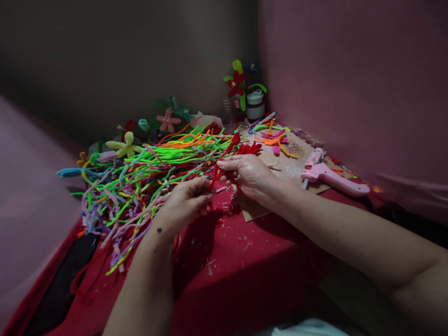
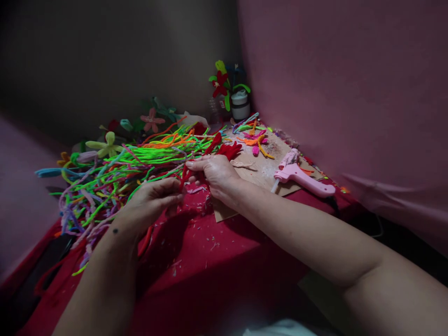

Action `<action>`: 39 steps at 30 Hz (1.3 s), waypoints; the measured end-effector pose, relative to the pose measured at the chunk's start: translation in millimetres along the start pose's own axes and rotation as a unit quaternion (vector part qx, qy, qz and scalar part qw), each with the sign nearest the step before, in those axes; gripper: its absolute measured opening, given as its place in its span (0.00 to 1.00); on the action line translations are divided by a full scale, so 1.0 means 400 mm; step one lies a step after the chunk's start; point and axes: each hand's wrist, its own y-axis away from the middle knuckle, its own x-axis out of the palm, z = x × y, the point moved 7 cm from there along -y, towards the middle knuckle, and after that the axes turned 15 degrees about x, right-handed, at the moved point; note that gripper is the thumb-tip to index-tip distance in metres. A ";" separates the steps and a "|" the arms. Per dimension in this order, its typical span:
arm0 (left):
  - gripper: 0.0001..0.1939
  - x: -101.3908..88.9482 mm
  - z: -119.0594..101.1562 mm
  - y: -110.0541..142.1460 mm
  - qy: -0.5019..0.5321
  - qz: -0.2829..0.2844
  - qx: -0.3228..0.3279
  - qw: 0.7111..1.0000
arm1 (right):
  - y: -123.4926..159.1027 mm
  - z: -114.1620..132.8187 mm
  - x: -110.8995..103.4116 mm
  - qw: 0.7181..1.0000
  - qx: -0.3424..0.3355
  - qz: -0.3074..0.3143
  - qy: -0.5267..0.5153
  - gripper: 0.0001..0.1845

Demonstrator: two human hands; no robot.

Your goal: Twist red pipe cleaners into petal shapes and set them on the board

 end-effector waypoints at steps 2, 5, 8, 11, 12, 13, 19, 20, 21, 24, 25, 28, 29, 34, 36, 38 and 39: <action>0.04 -0.007 0.001 0.001 0.001 0.001 -0.005 1.000 | 0.002 0.001 0.005 1.000 -0.014 0.007 0.008 0.08; 0.04 -0.013 0.018 0.006 0.017 -0.004 -0.045 0.999 | 0.003 -0.001 0.013 0.998 -0.036 0.019 0.045 0.07; 0.05 -0.003 0.028 0.011 0.099 -0.008 -0.077 0.992 | 0.003 -0.007 0.016 0.996 -0.047 0.033 0.069 0.07; 0.13 0.013 0.013 0.006 0.236 -0.020 -0.047 0.970 | 0.004 -0.011 0.018 0.996 -0.046 0.043 0.066 0.07; 0.15 0.017 0.010 0.004 0.272 -0.026 -0.041 0.961 | 0.005 -0.013 0.018 0.996 -0.042 0.042 0.062 0.06; 0.16 0.022 0.010 0.003 0.297 -0.029 -0.040 0.954 | 0.005 -0.014 0.018 0.997 -0.037 0.041 0.059 0.06; 0.10 0.024 0.013 -0.002 0.271 -0.070 -0.019 0.960 | 0.005 -0.010 0.018 0.997 -0.046 0.031 0.059 0.07; 0.10 0.022 0.013 -0.002 0.264 -0.077 -0.020 0.961 | 0.005 -0.009 0.017 0.997 -0.048 0.028 0.061 0.07; 0.10 0.021 0.013 -0.002 0.261 -0.083 -0.023 0.961 | 0.005 -0.008 0.016 0.996 -0.049 0.025 0.064 0.07; 0.08 0.018 0.012 -0.001 0.264 -0.094 -0.033 0.959 | 0.007 -0.006 0.017 0.996 -0.054 0.021 0.074 0.07; 0.08 0.016 0.012 -0.001 0.263 -0.099 -0.035 0.959 | 0.008 -0.006 0.017 0.995 -0.053 0.020 0.081 0.07; 0.08 0.004 0.018 -0.001 0.253 -0.124 -0.039 0.959 | 0.011 -0.011 0.022 0.991 -0.036 0.015 0.127 0.08; 0.08 -0.003 0.020 0.000 0.248 -0.139 -0.037 0.958 | 0.014 -0.012 0.023 0.987 -0.034 0.010 0.157 0.09; 0.06 -0.039 0.023 0.005 0.191 -0.202 -0.017 0.960 | 0.026 -0.008 0.034 0.926 -0.067 -0.028 0.371 0.11; 0.06 -0.049 0.021 0.008 0.158 -0.214 -0.015 0.964 | 0.025 -0.018 0.040 0.912 -0.052 -0.014 0.406 0.13; 0.05 -0.053 0.016 0.009 0.130 -0.214 -0.012 0.968 | 0.024 -0.027 0.047 0.929 -0.032 0.017 0.369 0.12; 0.05 -0.053 0.014 0.008 0.117 -0.212 -0.010 0.970 | 0.024 -0.027 0.050 0.944 -0.029 0.031 0.327 0.10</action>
